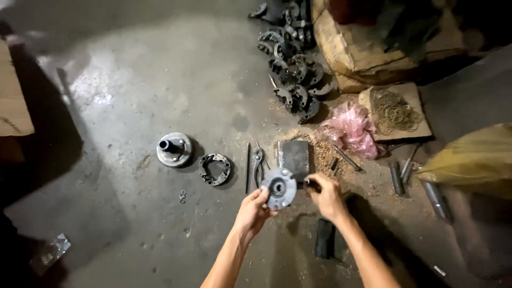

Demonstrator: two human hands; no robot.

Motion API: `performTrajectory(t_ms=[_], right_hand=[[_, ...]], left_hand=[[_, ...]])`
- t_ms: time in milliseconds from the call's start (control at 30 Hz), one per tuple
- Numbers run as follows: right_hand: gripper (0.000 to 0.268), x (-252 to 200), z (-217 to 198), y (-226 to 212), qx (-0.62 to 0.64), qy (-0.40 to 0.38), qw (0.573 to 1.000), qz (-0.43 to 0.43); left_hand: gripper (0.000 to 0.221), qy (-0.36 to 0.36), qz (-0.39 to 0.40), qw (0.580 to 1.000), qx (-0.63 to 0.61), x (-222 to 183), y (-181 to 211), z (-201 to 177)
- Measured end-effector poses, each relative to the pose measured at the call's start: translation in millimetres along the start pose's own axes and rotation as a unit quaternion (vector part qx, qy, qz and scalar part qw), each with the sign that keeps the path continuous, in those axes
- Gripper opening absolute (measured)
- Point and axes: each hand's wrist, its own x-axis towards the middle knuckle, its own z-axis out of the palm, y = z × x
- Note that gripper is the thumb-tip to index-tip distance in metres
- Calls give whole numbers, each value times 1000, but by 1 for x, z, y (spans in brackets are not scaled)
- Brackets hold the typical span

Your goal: Disassembling and inspecting motorcycle clutch and mechanical components on a workshop floor.

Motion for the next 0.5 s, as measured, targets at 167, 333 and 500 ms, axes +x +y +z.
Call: performTrajectory(t_ms=[167, 333, 500], right_hand=[[30, -46, -7, -95, 34, -20, 999, 25], [35, -59, -10, -164, 41, -43, 998, -23], [34, -63, -6, -193, 27, -24, 997, -68]], left_hand=[[24, -3, 20, 999, -46, -27, 10, -26], [23, -34, 45, 995, -86, -34, 9, -40], [25, -37, 41, 994, -96, -47, 10, -45]])
